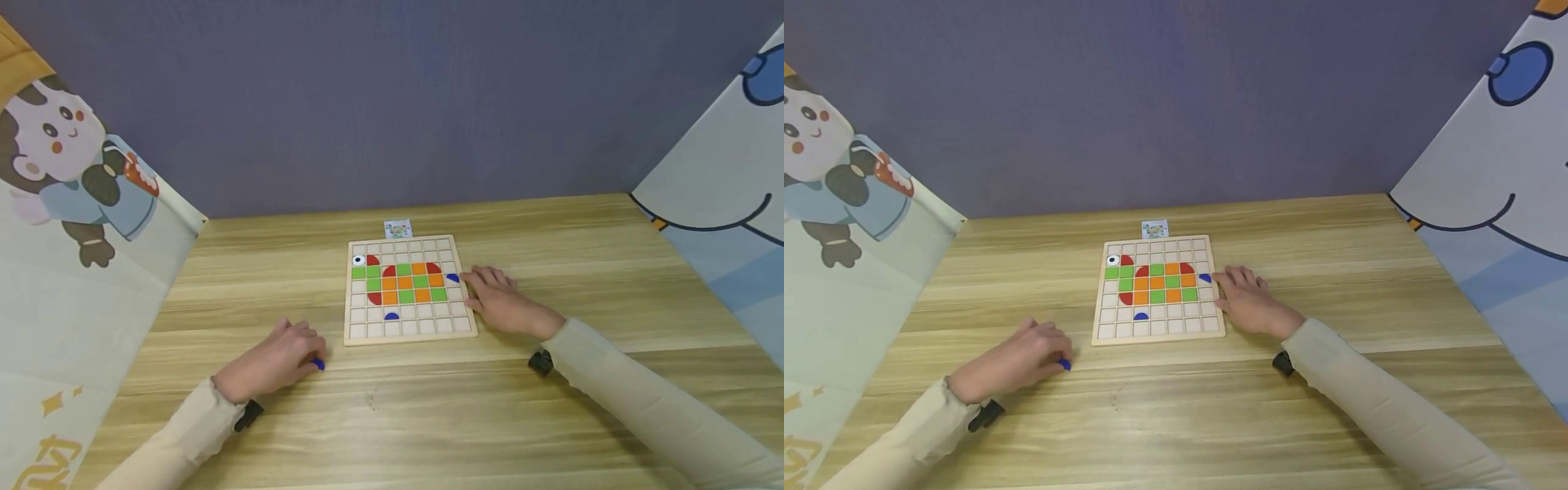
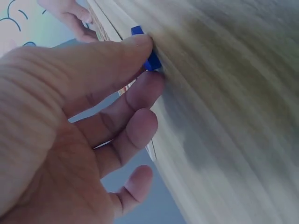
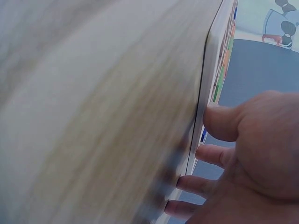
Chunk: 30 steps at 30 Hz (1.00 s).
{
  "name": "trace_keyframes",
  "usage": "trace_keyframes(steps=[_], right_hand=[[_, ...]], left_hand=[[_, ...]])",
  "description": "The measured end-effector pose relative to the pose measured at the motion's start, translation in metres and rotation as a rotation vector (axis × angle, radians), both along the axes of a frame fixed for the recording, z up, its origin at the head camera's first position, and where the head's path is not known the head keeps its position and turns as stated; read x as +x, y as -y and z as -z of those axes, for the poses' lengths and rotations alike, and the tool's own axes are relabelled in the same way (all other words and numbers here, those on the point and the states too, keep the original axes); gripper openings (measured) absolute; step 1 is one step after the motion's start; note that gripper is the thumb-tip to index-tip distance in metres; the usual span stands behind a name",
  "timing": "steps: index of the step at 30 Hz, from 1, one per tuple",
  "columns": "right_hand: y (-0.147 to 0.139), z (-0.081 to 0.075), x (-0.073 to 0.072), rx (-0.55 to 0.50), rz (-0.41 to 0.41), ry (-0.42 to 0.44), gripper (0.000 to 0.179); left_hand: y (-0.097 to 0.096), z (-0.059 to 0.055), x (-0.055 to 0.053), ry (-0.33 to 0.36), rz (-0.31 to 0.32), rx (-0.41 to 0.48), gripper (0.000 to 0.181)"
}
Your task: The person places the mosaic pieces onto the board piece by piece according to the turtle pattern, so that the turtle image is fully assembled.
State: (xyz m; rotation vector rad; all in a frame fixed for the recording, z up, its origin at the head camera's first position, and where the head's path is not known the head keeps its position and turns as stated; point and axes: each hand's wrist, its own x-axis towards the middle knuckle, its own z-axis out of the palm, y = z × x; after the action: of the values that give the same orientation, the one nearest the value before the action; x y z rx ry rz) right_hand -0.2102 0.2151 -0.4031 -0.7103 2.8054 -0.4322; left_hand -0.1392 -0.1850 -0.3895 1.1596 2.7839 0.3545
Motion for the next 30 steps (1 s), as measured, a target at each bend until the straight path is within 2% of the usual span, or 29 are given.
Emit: trace_keyframes(steps=[12, 20, 22, 25, 30], right_hand=[[0.001, -0.002, 0.001, -0.006, -0.001, -0.005, 0.05], [0.001, -0.001, 0.001, -0.009, -0.002, -0.013, 0.049], [0.001, -0.001, 0.001, -0.009, -0.003, -0.013, 0.049], [0.001, -0.001, 0.0, -0.005, -0.003, -0.013, 0.05], [0.001, 0.0, -0.001, 0.005, 0.0, -0.013, 0.051]], left_hand=[[-0.004, 0.003, -0.003, -0.029, 0.028, 0.0, 0.02], [-0.008, 0.005, -0.004, 0.016, 0.087, 0.049, 0.021], [-0.01, 0.005, -0.005, -0.004, 0.098, 0.067, 0.02], [-0.017, 0.004, -0.008, -0.072, 0.113, 0.093, 0.017], [-0.036, -0.002, -0.016, -0.144, 0.117, 0.122, 0.015]])
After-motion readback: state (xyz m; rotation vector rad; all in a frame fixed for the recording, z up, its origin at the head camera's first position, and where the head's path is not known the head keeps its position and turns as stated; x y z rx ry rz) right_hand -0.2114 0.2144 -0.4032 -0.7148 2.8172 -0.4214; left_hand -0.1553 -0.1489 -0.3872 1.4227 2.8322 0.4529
